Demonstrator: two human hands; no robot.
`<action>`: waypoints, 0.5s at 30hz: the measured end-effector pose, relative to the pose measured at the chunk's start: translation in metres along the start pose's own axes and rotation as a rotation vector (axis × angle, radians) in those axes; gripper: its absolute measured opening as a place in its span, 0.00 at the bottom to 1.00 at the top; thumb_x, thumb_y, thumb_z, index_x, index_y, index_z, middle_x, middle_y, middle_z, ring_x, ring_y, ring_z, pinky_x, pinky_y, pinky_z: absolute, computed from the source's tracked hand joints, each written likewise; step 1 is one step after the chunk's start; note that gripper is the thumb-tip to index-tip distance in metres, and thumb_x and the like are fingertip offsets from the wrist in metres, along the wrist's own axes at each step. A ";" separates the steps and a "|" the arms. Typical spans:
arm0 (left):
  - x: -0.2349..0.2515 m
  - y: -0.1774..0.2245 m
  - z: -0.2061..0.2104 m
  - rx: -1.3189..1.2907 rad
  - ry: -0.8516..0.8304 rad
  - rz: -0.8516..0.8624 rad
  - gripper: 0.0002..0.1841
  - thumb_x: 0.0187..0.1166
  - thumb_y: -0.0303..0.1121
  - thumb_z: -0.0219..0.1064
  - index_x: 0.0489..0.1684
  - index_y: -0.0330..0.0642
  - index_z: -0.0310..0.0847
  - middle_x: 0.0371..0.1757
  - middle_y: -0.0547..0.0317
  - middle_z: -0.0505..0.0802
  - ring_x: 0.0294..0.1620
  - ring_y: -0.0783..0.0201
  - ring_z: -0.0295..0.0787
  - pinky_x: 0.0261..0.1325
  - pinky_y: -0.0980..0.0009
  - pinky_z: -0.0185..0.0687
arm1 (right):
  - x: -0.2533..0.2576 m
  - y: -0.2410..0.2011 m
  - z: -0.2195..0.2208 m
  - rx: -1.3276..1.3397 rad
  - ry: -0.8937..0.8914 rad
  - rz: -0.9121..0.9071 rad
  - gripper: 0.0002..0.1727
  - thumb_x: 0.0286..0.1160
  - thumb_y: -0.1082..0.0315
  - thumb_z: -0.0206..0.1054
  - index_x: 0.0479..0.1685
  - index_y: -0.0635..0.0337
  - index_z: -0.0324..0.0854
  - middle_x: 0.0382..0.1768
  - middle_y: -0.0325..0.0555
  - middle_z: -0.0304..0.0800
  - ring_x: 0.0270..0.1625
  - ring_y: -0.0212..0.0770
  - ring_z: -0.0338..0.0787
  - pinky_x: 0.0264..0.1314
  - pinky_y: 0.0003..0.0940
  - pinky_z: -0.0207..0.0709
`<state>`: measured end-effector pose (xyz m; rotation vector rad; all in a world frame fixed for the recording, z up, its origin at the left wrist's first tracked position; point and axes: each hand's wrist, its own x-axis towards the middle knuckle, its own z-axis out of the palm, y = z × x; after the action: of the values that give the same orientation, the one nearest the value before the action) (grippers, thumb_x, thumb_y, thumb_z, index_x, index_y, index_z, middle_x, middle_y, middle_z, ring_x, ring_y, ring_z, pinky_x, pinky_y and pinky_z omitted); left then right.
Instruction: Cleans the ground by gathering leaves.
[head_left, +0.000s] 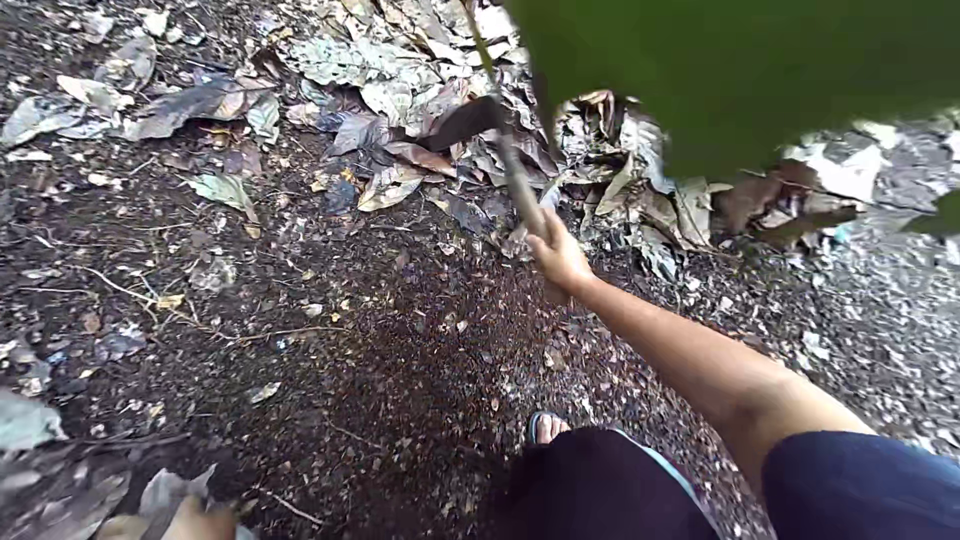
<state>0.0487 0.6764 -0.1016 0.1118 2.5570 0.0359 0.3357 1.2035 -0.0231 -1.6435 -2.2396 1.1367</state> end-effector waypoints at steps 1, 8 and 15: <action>0.000 0.017 0.005 -0.019 0.008 -0.010 0.20 0.78 0.29 0.63 0.67 0.29 0.80 0.65 0.25 0.87 0.71 0.29 0.82 0.72 0.30 0.73 | 0.022 0.012 -0.009 0.048 0.063 0.028 0.37 0.89 0.50 0.58 0.95 0.35 0.47 0.49 0.66 0.89 0.36 0.62 0.89 0.40 0.65 0.83; -0.025 0.153 0.022 -0.121 0.065 -0.040 0.17 0.83 0.29 0.64 0.63 0.24 0.80 0.60 0.21 0.88 0.68 0.27 0.83 0.71 0.31 0.73 | 0.181 -0.041 -0.020 0.241 0.172 -0.031 0.37 0.89 0.56 0.58 0.95 0.47 0.47 0.58 0.61 0.86 0.36 0.52 0.91 0.40 0.53 0.87; -0.075 0.236 0.075 -0.348 -0.106 0.088 0.31 0.84 0.29 0.62 0.88 0.30 0.60 0.86 0.30 0.70 0.89 0.37 0.63 0.90 0.43 0.56 | 0.274 -0.066 0.051 0.452 -0.083 0.063 0.40 0.85 0.67 0.56 0.94 0.48 0.40 0.55 0.59 0.82 0.31 0.46 0.86 0.35 0.45 0.86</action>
<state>0.1694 0.9053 -0.1112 0.0885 2.3989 0.4918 0.1509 1.4086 -0.1011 -1.5058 -1.7993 1.6077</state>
